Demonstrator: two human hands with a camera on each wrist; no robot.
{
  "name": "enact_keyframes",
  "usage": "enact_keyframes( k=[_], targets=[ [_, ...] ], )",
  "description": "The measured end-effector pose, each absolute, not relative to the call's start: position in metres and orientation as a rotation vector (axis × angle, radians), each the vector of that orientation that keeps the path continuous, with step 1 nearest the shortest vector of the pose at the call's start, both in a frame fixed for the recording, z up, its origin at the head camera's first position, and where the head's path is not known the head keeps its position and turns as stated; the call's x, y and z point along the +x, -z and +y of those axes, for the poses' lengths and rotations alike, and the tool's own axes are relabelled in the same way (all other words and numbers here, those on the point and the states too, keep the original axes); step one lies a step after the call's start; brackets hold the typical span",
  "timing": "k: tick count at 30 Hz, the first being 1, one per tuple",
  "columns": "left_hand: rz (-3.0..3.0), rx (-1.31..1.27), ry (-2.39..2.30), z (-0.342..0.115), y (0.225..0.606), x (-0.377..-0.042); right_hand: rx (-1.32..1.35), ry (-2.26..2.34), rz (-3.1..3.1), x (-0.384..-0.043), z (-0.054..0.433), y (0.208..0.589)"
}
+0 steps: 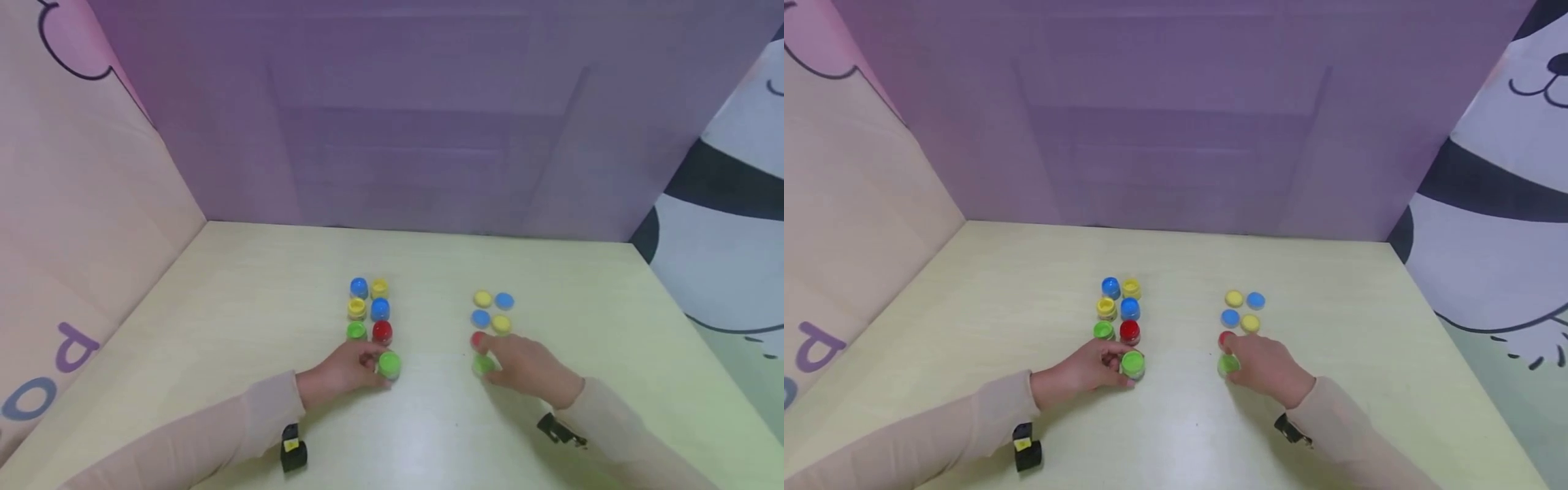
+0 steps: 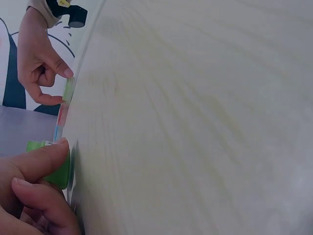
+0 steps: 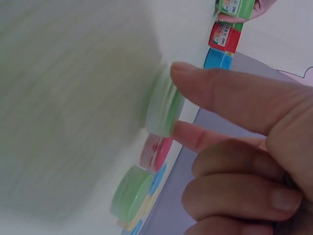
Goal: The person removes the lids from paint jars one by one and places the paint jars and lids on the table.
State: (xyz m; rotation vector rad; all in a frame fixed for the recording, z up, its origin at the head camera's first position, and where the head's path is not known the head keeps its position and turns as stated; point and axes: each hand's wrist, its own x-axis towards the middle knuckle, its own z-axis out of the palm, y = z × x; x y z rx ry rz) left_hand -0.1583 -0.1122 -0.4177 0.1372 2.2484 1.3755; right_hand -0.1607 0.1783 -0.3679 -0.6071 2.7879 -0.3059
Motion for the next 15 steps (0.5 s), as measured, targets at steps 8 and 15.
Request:
enact_keyframes(
  k=[8, 15],
  targets=[
    [2.237, 0.104, -1.365, -0.115, 0.416, -0.158, -0.616, 0.292, 2.787, -0.161, 0.177, 0.375],
    [2.224, 0.103, -1.394, -0.115, 0.418, -0.158, -0.611, 0.317, 2.805, -0.162, 0.18, 0.379]
  ],
)
